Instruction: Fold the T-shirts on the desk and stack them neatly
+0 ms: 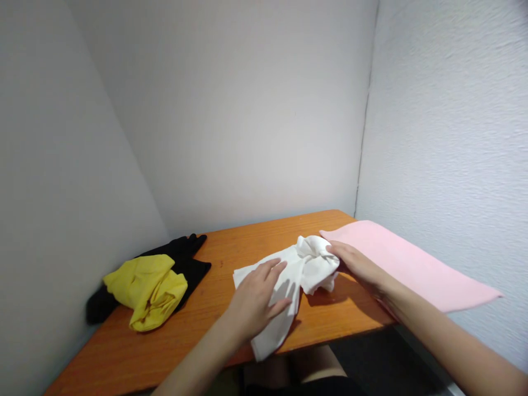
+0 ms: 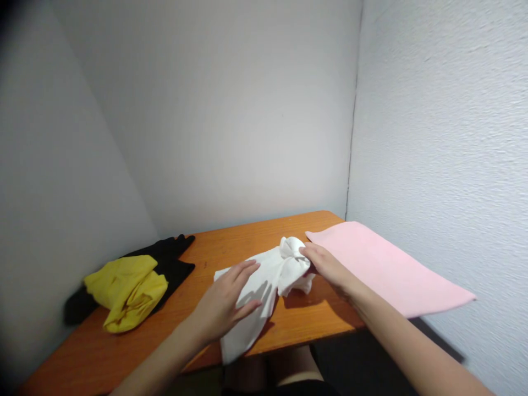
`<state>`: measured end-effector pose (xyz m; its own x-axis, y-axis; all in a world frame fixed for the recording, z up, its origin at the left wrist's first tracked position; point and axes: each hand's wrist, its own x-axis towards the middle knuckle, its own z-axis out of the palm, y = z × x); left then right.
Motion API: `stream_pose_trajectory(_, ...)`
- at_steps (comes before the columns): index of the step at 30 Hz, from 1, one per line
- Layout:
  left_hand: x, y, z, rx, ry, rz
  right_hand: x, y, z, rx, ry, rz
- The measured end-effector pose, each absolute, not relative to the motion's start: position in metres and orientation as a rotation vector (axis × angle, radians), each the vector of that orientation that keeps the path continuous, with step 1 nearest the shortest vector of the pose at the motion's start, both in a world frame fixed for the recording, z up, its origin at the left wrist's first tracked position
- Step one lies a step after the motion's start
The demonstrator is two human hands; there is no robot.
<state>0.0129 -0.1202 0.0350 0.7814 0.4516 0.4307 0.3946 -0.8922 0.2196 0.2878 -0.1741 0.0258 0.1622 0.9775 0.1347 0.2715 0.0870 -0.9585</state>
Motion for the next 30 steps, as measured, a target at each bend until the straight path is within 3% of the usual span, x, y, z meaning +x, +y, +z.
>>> stream_pose_trajectory(3,0.043,-0.136,0.036,2.684,0.604,0.804,0.261,-0.19,0.051,-1.166,-1.228,1.003)
stream_pose_trajectory(7,0.054,-0.145,0.039,2.346,0.567,0.791,0.245,-0.206,0.057,-1.111,-1.367,0.946)
stream_pose_trajectory(12,0.043,-0.147,0.046,2.06,0.463,0.724,0.248,-0.217,0.067,-1.27,-1.609,0.079)
stream_pose_trajectory(14,0.036,-0.148,0.053,2.063,0.375,0.596,0.248,-0.218,0.081,-1.225,-1.834,-0.013)
stream_pose_trajectory(20,0.009,-0.137,0.079,2.199,0.424,0.486,0.235,-0.194,0.102,-1.053,-2.312,0.548)
stream_pose_trajectory(24,-0.014,-0.139,0.078,2.318,1.059,1.258,0.218,-0.173,0.089,-1.113,-1.906,0.767)
stream_pose_trajectory(26,-0.021,-0.15,0.069,2.193,1.153,1.442,0.207,-0.171,0.084,-1.098,-1.707,0.79)
stream_pose_trajectory(30,-0.015,-0.173,0.041,1.908,0.941,1.058,0.179,-0.184,0.078,-1.04,-1.671,0.873)
